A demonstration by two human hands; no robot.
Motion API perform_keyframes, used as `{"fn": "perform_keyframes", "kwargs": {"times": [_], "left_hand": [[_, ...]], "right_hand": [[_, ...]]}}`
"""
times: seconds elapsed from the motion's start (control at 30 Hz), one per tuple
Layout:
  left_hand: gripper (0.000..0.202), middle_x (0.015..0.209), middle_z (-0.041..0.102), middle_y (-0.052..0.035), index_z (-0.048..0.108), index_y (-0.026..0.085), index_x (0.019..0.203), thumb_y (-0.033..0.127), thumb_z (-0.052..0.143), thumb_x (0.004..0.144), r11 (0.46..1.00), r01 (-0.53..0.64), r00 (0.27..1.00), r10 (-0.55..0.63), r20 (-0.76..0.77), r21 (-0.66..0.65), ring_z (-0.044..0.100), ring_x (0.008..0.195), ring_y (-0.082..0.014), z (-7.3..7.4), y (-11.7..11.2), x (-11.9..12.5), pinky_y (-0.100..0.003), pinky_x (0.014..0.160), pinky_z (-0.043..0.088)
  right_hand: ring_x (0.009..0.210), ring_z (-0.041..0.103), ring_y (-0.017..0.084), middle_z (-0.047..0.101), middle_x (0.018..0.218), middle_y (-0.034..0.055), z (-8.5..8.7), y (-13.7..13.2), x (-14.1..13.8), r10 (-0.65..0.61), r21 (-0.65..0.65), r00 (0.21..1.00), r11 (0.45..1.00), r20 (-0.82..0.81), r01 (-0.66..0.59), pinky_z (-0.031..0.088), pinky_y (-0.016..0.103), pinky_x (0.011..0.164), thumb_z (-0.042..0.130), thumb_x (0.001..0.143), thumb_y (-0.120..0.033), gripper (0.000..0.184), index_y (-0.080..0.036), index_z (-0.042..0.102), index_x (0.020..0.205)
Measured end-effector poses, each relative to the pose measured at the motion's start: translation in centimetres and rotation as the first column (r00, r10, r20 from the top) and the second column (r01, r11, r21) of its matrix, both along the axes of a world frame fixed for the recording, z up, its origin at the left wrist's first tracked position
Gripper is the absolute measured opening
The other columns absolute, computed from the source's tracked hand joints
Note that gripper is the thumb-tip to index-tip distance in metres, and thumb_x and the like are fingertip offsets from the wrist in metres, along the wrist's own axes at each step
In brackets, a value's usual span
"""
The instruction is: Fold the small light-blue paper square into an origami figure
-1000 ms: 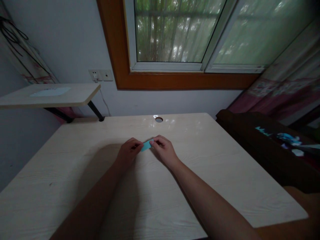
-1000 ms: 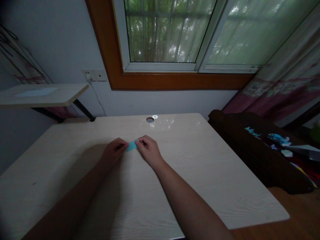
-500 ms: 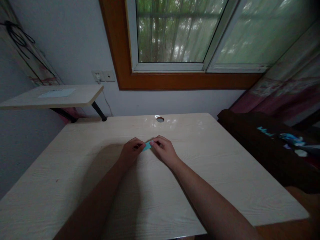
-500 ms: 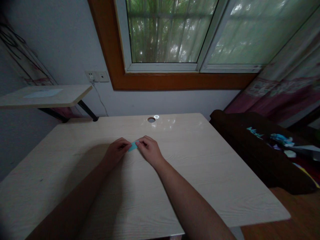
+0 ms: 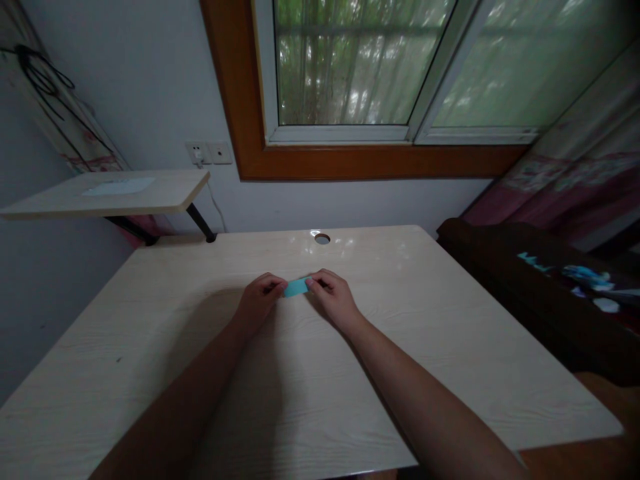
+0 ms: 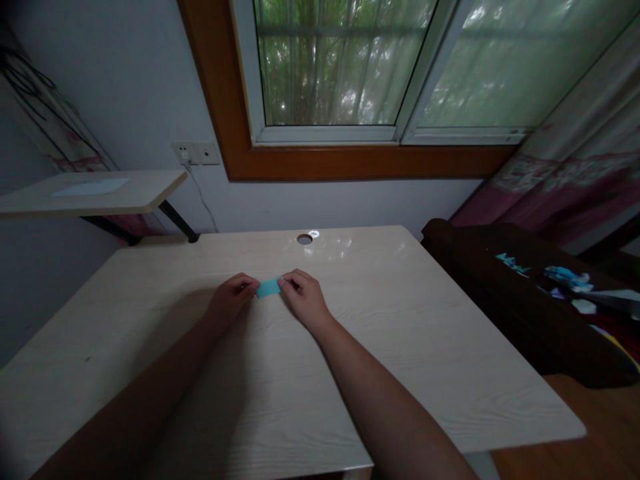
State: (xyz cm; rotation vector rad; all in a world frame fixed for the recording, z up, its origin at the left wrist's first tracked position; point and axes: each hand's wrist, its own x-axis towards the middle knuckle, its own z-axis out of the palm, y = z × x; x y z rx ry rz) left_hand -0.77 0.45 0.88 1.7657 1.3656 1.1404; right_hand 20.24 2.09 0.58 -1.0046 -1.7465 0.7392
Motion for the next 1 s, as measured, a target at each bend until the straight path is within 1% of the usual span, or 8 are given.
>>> {"fn": "perform_keyframes", "kwargs": {"times": [0.17,0.3,0.5,0.6,0.7,0.77,0.87,1.0], "left_hand": [[0.023,0.076,0.064,-0.0011,0.068,0.019,0.081,0.039,0.059,0.086,0.998,-0.056,0.993,0.059,0.098,-0.024,0.059,0.073,-0.0156,0.2,-0.2,-0.1,-0.026,0.068,0.047],[0.025,0.072,0.064,-0.0004,0.068,0.018,0.08,0.04,0.059,0.085,0.996,-0.081,0.991,0.084,0.106,-0.033,0.059,0.07,-0.0156,0.3,-0.3,-0.3,-0.026,0.066,0.047],[0.025,0.074,0.068,-0.0009,0.071,0.019,0.085,0.042,0.061,0.085,0.997,-0.052,0.993,0.057,0.107,-0.05,0.062,0.068,-0.0152,0.0,-0.2,-0.2,-0.026,0.066,0.049],[0.025,0.077,0.07,-0.0017,0.071,0.019,0.086,0.042,0.062,0.085,0.999,-0.042,0.997,0.043,0.058,-0.031,0.063,0.066,-0.015,-0.3,-0.2,0.0,-0.026,0.064,0.05],[0.023,0.082,0.07,-0.0028,0.071,0.02,0.085,0.04,0.061,0.087,0.999,-0.032,0.999,0.032,-0.013,0.035,0.064,0.07,-0.0151,-0.3,-0.5,0.2,-0.026,0.066,0.052],[0.021,0.084,0.07,-0.0035,0.071,0.02,0.085,0.038,0.06,0.088,0.995,-0.033,0.998,0.038,-0.053,0.094,0.065,0.073,-0.0152,-0.3,-0.8,0.4,-0.025,0.068,0.053],[0.016,0.085,0.068,-0.0034,0.07,0.021,0.085,0.031,0.059,0.089,0.984,0.005,0.99,0.02,-0.137,0.179,0.064,0.075,-0.0147,-0.2,-1.3,0.8,-0.025,0.069,0.054],[0.014,0.083,0.067,-0.0037,0.068,0.02,0.085,0.028,0.058,0.09,0.972,0.042,0.978,0.007,-0.207,0.232,0.063,0.072,-0.0136,0.0,-1.7,1.1,-0.024,0.067,0.054]], "right_hand": [[0.073,0.059,0.017,0.064,0.077,0.0028,-0.3,0.1,-0.1,0.012,-0.004,0.999,1.0,0.051,-0.012,0.044,0.028,0.067,0.06,0.089,-0.029,0.015,-0.02,0.069,0.082],[0.073,0.059,0.017,0.064,0.076,0.0025,-0.4,0.2,-0.2,0.016,0.007,0.998,1.0,0.065,-0.017,0.044,0.028,0.067,0.06,0.089,-0.029,0.015,-0.02,0.068,0.08],[0.072,0.059,0.017,0.064,0.075,0.0026,0.0,0.0,-0.2,0.025,0.0,0.998,1.0,0.059,-0.025,0.043,0.028,0.066,0.06,0.089,-0.028,0.015,-0.019,0.068,0.08],[0.072,0.059,0.016,0.064,0.076,0.0029,0.2,-0.2,-0.2,0.021,0.005,0.998,1.0,0.061,-0.021,0.044,0.028,0.066,0.06,0.088,-0.027,0.013,-0.019,0.069,0.082],[0.074,0.059,0.017,0.064,0.08,0.0038,0.4,-0.4,-0.3,0.018,0.029,0.998,0.999,0.067,-0.02,0.045,0.028,0.067,0.062,0.088,-0.027,0.012,-0.02,0.071,0.09],[0.078,0.06,0.017,0.067,0.084,0.0046,0.5,-0.5,-0.4,0.057,0.067,0.993,0.996,0.107,-0.064,0.047,0.03,0.072,0.062,0.087,-0.026,0.012,-0.021,0.071,0.093],[0.086,0.062,0.019,0.069,0.086,0.0046,0.7,-0.7,-0.7,0.116,0.136,0.983,0.981,0.141,-0.136,0.048,0.033,0.08,0.062,0.088,-0.025,0.009,-0.023,0.07,0.091],[0.081,0.061,0.019,0.069,0.082,0.0045,0.9,-0.9,-0.8,0.128,0.191,0.977,0.968,0.172,-0.16,0.047,0.034,0.078,0.06,0.088,-0.023,0.009,-0.023,0.069,0.086]]}}
